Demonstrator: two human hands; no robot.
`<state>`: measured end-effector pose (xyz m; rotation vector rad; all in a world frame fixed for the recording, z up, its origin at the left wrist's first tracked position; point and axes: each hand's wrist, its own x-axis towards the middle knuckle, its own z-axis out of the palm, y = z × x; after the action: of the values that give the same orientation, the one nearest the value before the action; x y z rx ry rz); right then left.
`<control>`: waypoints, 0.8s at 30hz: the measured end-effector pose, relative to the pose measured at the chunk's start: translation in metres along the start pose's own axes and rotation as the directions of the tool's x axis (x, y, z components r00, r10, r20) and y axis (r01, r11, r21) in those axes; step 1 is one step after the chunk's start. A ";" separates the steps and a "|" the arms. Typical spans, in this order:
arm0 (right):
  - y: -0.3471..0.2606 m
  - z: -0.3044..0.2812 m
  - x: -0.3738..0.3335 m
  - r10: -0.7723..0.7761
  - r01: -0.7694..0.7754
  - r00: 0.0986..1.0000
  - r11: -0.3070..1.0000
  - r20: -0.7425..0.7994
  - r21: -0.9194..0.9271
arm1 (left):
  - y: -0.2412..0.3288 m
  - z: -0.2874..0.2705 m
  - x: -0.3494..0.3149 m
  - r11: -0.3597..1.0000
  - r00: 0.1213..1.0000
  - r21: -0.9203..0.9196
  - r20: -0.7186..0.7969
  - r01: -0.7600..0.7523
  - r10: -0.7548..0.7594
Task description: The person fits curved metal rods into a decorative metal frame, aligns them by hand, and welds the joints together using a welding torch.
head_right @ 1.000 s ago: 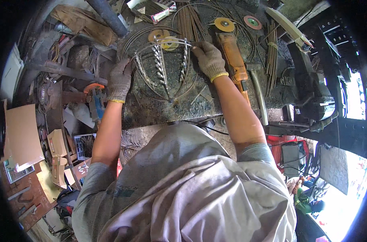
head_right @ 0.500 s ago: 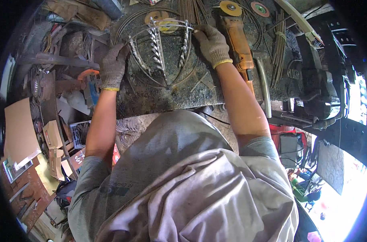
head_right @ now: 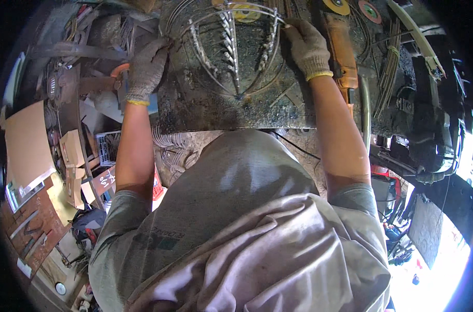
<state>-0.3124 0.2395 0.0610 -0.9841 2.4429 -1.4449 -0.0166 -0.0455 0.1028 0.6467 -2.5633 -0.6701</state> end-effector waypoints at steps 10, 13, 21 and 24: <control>-0.007 -0.002 -0.001 0.032 -0.032 0.999 0.999 0.000 -0.035 | 0.012 0.014 0.001 0.984 0.993 0.169 0.089 0.062 -0.077; -0.023 -0.009 -0.008 0.041 -0.043 0.999 0.982 -0.016 -0.183 | 0.016 0.020 -0.002 0.983 0.996 0.165 0.011 0.083 -0.086; -0.016 -0.014 -0.012 -0.023 0.014 0.999 0.960 -0.030 -0.280 | 0.003 0.032 0.004 0.963 0.983 0.213 0.039 0.166 -0.178; -0.022 -0.010 -0.013 0.091 -0.097 0.995 0.976 -0.040 -0.194 | 0.012 0.029 0.002 0.968 0.984 0.181 0.003 0.172 -0.175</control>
<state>-0.2963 0.2481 0.0816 -0.8727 2.6559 -1.2180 -0.0362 -0.0271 0.0867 0.9377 -2.6258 -0.5040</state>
